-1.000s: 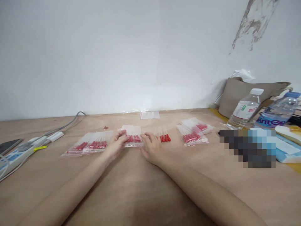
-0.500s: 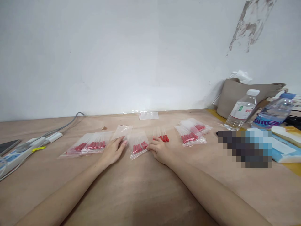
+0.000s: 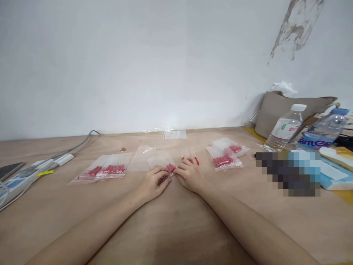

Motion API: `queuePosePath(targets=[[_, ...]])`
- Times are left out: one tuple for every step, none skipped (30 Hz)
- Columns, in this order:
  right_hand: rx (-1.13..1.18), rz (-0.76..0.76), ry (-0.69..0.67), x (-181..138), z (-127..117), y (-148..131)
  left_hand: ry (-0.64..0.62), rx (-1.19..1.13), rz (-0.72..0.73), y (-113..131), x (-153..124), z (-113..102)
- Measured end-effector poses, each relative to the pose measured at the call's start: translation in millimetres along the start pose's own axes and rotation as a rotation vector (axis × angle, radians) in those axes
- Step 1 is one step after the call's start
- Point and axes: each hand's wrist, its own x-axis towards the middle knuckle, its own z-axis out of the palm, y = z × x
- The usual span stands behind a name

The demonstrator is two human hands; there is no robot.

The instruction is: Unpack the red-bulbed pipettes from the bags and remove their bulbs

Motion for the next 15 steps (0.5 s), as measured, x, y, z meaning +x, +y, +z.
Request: queuePosePath(targets=[[0.005,0.013,0.002,-0.2,0.3,-0.1,0.017,-0.032,0.006,-1.8,0.7,1.3],[0.009,0.023,0.001,-0.3,0.5,-0.3,0.029,-0.069,0.000,-3.4,1.5,1.9],[0.013,0.029,-0.001,-0.2,0.8,-0.5,0.036,-0.108,-0.025,-4.8,2.4,1.8],[0.017,0.031,-0.004,0.0,1.0,-0.8,0.037,-0.145,-0.070,-5.9,3.3,1.2],[0.022,0.031,-0.007,0.3,1.2,-1.2,0.035,-0.181,-0.130,-6.8,4.2,0.4],[0.028,0.029,-0.007,0.8,1.4,-1.5,0.029,-0.217,-0.196,-7.6,5.1,-0.5],[0.034,0.024,-0.006,1.2,1.5,-1.9,0.019,-0.253,-0.258,-8.3,5.9,-1.5],[0.040,0.021,-0.001,1.8,1.8,-2.2,0.009,-0.287,-0.310,-8.9,6.6,-2.4],[0.043,0.021,0.004,2.3,2.1,-2.5,-0.002,-0.319,-0.348,-9.6,7.1,-3.1],[0.043,0.025,0.010,2.8,2.5,-2.7,-0.012,-0.347,-0.374,-10.2,7.5,-3.7],[0.041,0.029,0.012,3.2,2.9,-2.8,-0.021,-0.370,-0.393,-10.7,7.7,-4.1],[0.040,0.031,0.016,3.6,3.3,-2.8,-0.026,-0.387,-0.409,-11.3,7.7,-4.2],[0.039,0.030,0.018,3.8,3.6,-2.8,-0.028,-0.400,-0.424,-11.8,7.7,-4.2],[0.040,0.026,0.020,4.0,4.0,-2.8,-0.028,-0.411,-0.436,-12.3,7.5,-3.8],[0.043,0.019,0.022,4.2,4.3,-2.7,-0.027,-0.420,-0.446,-12.9,7.2,-3.4]])
